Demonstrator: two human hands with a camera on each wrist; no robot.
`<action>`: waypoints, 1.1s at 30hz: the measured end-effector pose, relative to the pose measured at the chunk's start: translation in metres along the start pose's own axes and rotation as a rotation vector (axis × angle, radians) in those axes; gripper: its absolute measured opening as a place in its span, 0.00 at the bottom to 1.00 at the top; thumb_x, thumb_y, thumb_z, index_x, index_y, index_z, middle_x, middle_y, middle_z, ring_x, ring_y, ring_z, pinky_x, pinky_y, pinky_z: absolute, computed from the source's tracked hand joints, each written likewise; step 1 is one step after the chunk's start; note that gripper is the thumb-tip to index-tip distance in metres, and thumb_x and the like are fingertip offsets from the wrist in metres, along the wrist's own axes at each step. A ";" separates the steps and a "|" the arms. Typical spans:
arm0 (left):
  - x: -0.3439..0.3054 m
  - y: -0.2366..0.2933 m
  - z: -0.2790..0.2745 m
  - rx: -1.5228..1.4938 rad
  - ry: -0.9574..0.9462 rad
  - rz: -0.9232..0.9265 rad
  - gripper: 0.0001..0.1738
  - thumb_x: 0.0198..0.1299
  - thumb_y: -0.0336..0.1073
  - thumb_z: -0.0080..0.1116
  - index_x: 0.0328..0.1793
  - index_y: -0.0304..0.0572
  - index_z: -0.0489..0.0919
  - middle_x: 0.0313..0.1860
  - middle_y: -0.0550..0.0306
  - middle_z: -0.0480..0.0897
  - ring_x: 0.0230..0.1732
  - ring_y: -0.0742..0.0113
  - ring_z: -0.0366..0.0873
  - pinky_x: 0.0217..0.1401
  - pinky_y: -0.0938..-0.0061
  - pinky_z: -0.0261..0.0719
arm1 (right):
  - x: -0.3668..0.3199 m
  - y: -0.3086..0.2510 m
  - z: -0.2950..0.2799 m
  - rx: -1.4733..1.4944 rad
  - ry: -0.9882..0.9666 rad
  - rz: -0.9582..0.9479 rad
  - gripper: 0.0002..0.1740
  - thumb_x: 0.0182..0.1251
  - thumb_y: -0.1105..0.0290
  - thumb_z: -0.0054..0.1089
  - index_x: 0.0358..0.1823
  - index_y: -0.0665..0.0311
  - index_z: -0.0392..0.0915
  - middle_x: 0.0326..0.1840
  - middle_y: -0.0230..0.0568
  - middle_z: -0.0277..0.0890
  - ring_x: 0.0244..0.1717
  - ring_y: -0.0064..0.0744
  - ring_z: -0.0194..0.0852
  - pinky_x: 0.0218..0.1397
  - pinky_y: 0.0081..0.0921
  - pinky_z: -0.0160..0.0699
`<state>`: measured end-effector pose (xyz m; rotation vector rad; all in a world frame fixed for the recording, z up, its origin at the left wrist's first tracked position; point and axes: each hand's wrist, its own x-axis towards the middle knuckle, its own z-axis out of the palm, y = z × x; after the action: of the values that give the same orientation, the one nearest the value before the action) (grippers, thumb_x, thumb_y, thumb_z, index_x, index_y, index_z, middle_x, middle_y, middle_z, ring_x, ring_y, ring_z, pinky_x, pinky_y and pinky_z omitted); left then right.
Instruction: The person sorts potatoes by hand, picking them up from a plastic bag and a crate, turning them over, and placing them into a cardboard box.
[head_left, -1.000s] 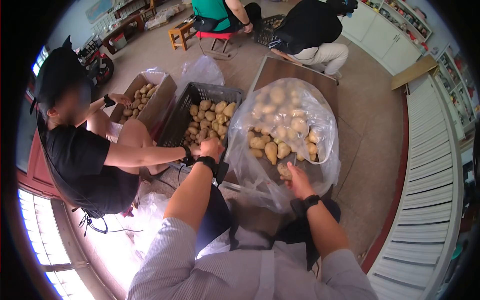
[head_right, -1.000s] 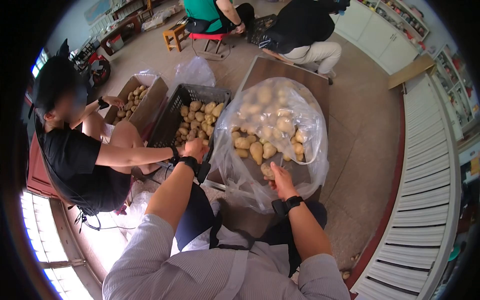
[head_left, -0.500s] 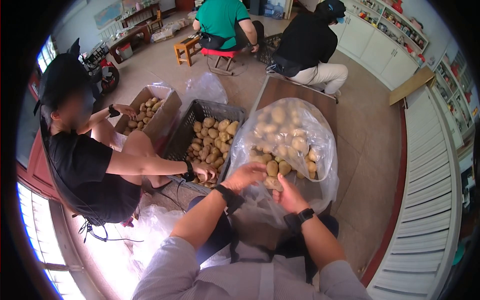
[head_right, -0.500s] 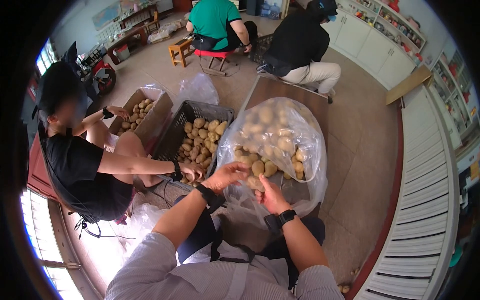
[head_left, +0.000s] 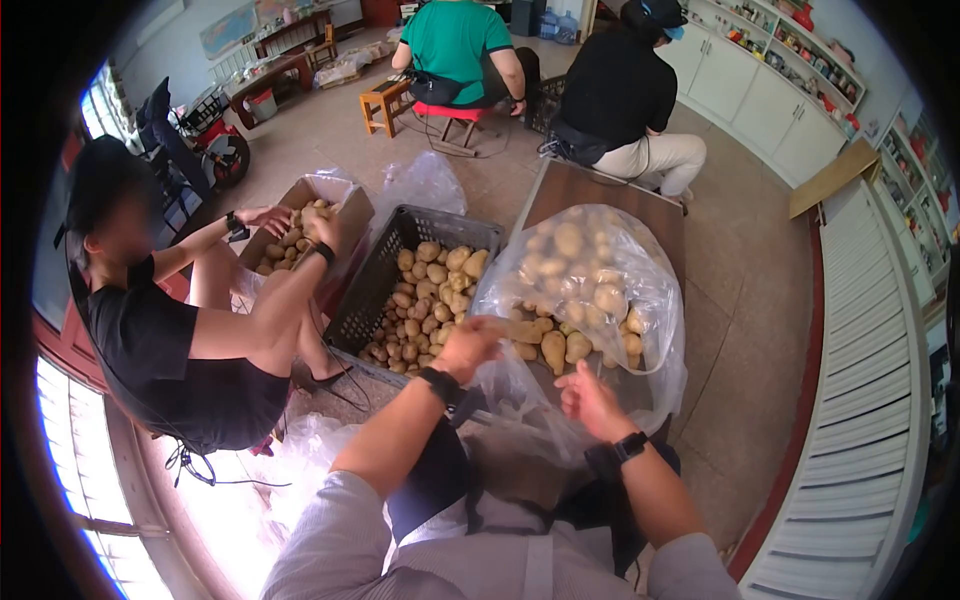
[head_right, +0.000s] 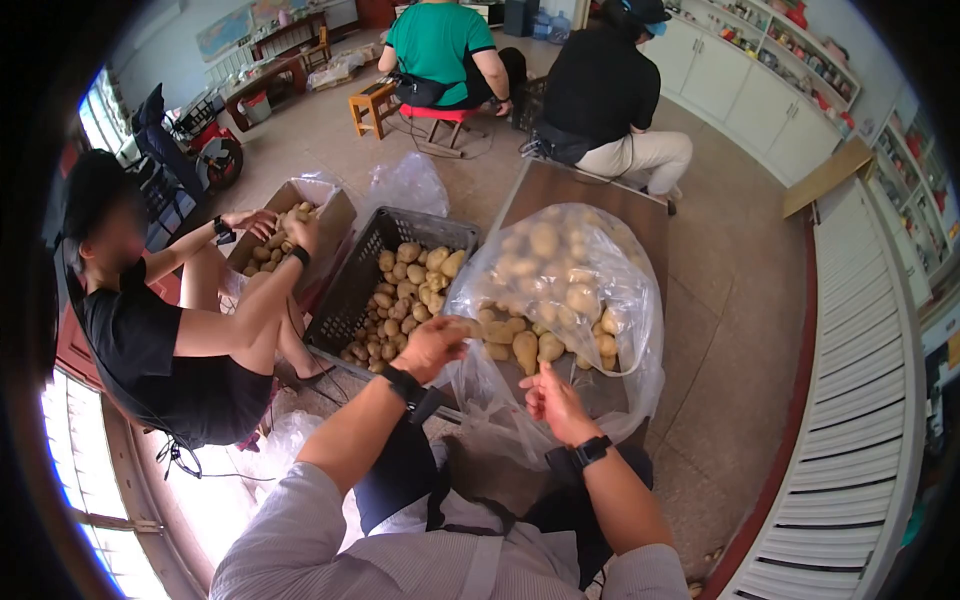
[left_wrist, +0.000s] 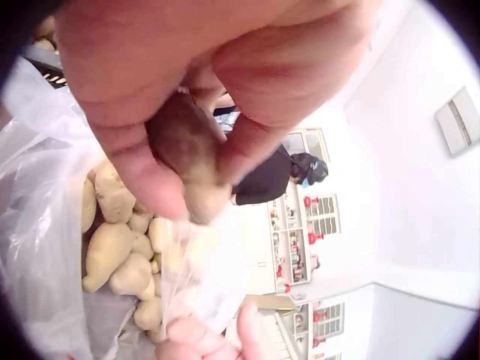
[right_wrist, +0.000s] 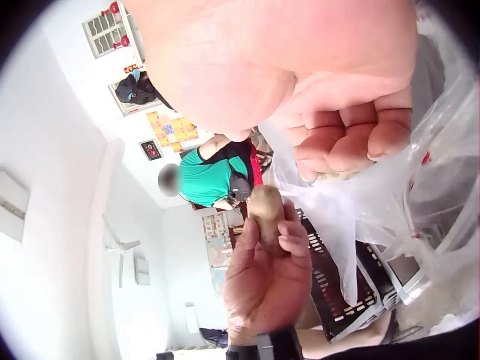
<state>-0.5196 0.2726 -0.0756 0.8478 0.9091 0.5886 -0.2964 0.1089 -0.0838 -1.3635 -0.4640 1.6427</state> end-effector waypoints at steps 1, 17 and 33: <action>0.007 0.002 -0.015 -0.037 0.117 -0.002 0.21 0.60 0.30 0.68 0.60 0.40 0.80 0.47 0.55 0.83 0.42 0.64 0.82 0.46 0.70 0.85 | -0.006 -0.002 -0.009 -0.009 0.020 -0.003 0.36 0.77 0.36 0.40 0.46 0.66 0.76 0.21 0.29 0.66 0.22 0.22 0.65 0.27 0.22 0.65; 0.008 -0.014 -0.160 1.738 0.178 0.083 0.23 0.53 0.54 0.68 0.34 0.39 0.82 0.29 0.43 0.83 0.38 0.43 0.84 0.41 0.57 0.82 | -0.007 -0.006 -0.102 0.327 -0.008 0.076 0.31 0.82 0.44 0.33 0.49 0.66 0.76 0.28 0.33 0.71 0.30 0.27 0.69 0.36 0.26 0.68; -0.205 0.027 -0.131 0.336 0.573 -1.083 0.20 0.75 0.35 0.35 0.66 0.47 0.72 0.60 0.57 0.76 0.59 0.49 0.78 0.52 0.45 0.85 | -0.112 -0.072 -0.050 0.758 0.219 0.315 0.34 0.81 0.43 0.31 0.45 0.67 0.77 0.27 0.40 0.77 0.29 0.36 0.74 0.36 0.30 0.73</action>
<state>-0.7372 0.1827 -0.0086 0.3529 1.8304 -0.3106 -0.2256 0.0398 0.0185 -1.0339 0.4930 1.6369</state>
